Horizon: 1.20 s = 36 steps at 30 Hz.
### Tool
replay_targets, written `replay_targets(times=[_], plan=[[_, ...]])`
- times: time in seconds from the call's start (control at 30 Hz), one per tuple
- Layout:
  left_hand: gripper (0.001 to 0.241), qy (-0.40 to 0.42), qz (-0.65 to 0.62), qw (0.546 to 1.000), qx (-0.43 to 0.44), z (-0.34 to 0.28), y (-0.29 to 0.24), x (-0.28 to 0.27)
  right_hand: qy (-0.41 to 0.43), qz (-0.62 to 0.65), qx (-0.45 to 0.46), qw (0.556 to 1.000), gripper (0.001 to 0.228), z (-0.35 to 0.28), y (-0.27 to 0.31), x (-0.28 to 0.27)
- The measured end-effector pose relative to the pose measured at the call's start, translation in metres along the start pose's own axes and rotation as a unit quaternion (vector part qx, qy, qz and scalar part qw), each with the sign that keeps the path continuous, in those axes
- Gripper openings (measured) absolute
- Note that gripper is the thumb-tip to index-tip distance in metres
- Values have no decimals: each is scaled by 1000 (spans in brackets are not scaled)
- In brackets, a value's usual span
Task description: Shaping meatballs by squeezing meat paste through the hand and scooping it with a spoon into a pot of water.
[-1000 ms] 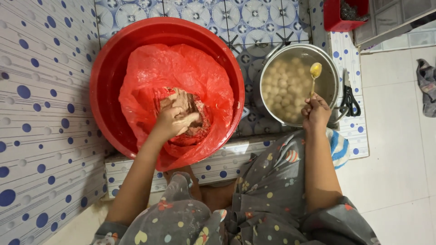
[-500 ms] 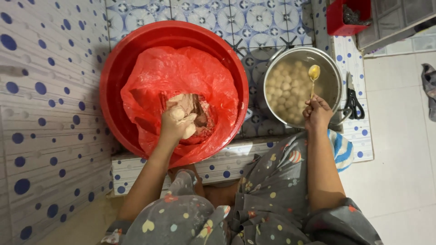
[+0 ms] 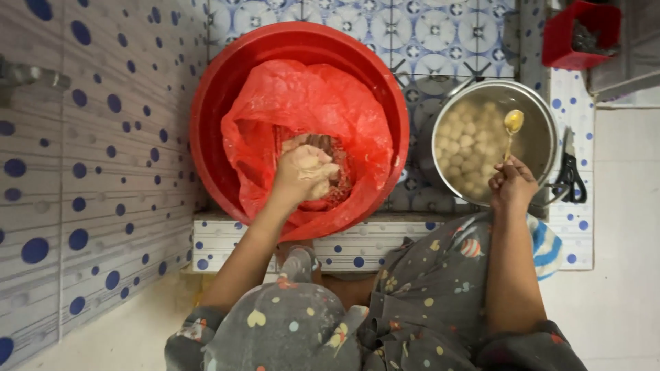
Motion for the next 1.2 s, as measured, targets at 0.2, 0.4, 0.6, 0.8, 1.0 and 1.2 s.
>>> replay_targets(times=[0.2,0.4,0.6,0.8,1.0,1.2], plan=[[24,-38,108,981,154,-11,-28,-4,11,54,86,995,17,-4,3,3],[16,71,61,960,263,-27,-76,16,2,38,86,996,17,-10,8,6],[24,-17,53,992,111,-31,-81,12,-5,25,86,996,12,-17,12,8],[23,-47,131,977,163,-18,-47,-8,-2,26,81,996,11,-15,12,9],[33,27,79,977,196,-33,-85,9,0,16,75,997,7,-14,10,9],[24,6,38,998,52,-40,-90,13,-10,4,78,997,11,-21,17,10]])
Point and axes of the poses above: each hand's wrist, its own z-axis towards the middle knuckle, its own x-axis out of the palm, y = z × x, the point moved 7 cm from there along z, towards the middle knuckle, and after that the axes turned 15 degrees about -y, right-handed, at the moved point
